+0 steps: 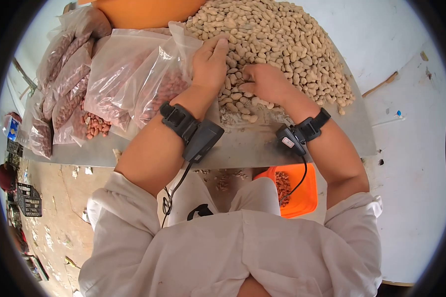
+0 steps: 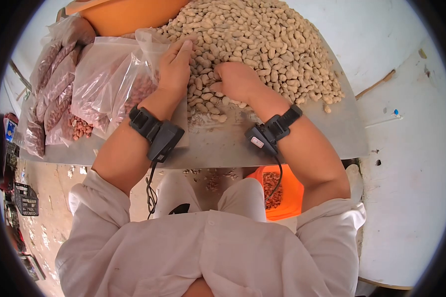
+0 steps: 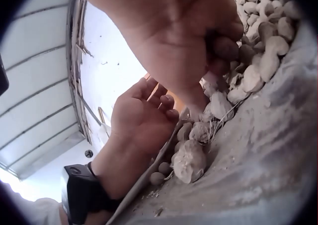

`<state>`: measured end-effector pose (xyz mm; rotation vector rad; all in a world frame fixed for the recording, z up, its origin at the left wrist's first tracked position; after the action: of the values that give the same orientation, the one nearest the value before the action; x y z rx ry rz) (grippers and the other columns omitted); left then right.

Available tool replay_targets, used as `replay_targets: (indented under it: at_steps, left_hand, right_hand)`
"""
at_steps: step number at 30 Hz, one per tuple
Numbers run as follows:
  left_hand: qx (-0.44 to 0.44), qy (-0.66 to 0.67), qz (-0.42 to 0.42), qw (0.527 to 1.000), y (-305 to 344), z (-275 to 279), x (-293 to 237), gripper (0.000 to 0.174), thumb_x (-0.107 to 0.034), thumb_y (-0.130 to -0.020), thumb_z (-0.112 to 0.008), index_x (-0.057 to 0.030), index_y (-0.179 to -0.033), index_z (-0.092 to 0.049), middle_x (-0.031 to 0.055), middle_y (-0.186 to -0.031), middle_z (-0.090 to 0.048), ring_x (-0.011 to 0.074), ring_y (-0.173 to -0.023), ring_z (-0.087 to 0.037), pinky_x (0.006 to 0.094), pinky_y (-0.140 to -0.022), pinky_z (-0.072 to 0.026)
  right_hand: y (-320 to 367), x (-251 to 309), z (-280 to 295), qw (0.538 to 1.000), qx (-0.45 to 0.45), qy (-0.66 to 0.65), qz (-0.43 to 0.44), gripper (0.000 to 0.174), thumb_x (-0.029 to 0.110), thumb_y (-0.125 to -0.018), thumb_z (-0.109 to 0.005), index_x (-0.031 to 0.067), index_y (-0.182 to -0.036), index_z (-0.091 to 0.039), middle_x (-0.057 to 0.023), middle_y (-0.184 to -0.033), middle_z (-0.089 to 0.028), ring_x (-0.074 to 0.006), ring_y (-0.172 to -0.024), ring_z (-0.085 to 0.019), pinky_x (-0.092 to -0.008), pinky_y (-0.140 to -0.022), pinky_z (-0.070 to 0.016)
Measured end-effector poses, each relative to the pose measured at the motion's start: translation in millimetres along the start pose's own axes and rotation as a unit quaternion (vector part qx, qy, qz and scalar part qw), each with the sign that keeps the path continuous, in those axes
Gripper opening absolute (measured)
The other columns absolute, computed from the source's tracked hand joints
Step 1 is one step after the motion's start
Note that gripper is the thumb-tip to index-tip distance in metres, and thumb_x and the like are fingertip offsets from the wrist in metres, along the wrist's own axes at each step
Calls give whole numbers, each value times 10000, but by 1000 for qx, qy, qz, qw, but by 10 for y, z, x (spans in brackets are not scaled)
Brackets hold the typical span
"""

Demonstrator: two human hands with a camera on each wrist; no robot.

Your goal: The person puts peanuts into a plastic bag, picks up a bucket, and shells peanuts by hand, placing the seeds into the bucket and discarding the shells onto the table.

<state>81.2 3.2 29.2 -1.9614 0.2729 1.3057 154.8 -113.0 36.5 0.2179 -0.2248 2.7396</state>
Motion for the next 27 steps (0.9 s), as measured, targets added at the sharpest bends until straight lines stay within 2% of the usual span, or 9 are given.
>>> replay_targets:
  at_steps: [2,3,5,12,15,18,21,23,27]
  left_hand:
    - [-1,-3,-12,1000,-17,19,12,285,-226,-918,-506,-33,-1094,-619,-11,-849,-540,63,-711,-437,200,-648,-394]
    - [-4,-11,-3,1000,-17,27,14,289,-229,-911,-508,-25,-1085,-617,31,-893,-573,99,-775,-486,228,-701,-411]
    - [-9,-28,15,999,-13,39,20,299,-233,-896,-513,-10,-1068,-614,114,-982,-640,171,-902,-585,282,-807,-446]
    - [-14,-42,-39,998,2,38,-45,273,-229,-877,-538,-38,-1048,-632,104,-900,-653,172,-825,-599,288,-764,-461]
    - [-13,-41,-51,998,16,36,-86,271,-226,-864,-546,-41,-1040,-636,103,-878,-653,174,-801,-601,288,-750,-465]
    - [-2,-61,-52,997,15,41,-62,281,-227,-841,-559,-44,-1039,-639,103,-865,-652,179,-792,-603,288,-746,-469]
    - [-1,-77,-39,996,-7,40,-8,294,-228,-816,-572,-49,-1038,-643,103,-852,-651,183,-784,-606,292,-741,-475]
    - [1,-83,-32,996,-12,36,16,301,-230,-802,-581,-53,-1036,-646,103,-849,-650,185,-782,-609,296,-737,-478]
    - [25,-108,-23,994,32,8,-47,260,-172,-851,-574,-52,-1073,-638,41,-869,-633,94,-761,-555,229,-691,-456]
  right_hand:
    - [-4,6,8,1000,-3,3,2,230,215,-737,-680,16,-836,-620,-171,-804,-621,-329,-782,-598,-397,-680,-464]
    - [-5,7,13,1000,-5,5,3,217,179,-745,-674,8,-872,-631,-178,-796,-626,-333,-771,-602,-389,-685,-465]
    - [-10,-6,0,1000,-13,-4,10,173,167,-751,-649,11,-808,-602,-174,-808,-610,-342,-796,-586,-410,-686,-460]
    - [2,41,-8,1000,-17,-12,19,135,140,-783,-582,5,-798,-589,-191,-823,-599,-365,-794,-577,-432,-701,-456]
    - [47,7,103,995,-87,-23,33,160,150,-796,-567,-8,-821,-583,-190,-800,-606,-379,-777,-576,-436,-695,-453]
    - [171,-75,255,993,-99,-59,13,163,136,-842,-564,-4,-925,-575,-105,-729,-586,-226,-646,-554,-339,-617,-441]
    - [555,-101,457,972,-61,-221,-50,162,153,-849,-543,3,-790,-531,-57,-645,-553,-159,-628,-550,-306,-579,-424]
    - [943,20,605,949,0,-311,-45,141,135,-865,-536,34,-767,-519,10,-619,-501,-62,-585,-479,-229,-513,-378]
    - [1878,-259,505,899,86,-385,-191,102,109,-860,-549,31,-797,-561,10,-635,-542,-54,-517,-464,-190,-461,-354]
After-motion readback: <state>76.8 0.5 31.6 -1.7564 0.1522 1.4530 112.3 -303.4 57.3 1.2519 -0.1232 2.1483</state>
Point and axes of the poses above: each hand's wrist, its own y-axis away from the middle knuckle, its own z-axis out of the back of the hand, x = y × z, the point moved 7 cm from there along -y, towards the middle knuckle
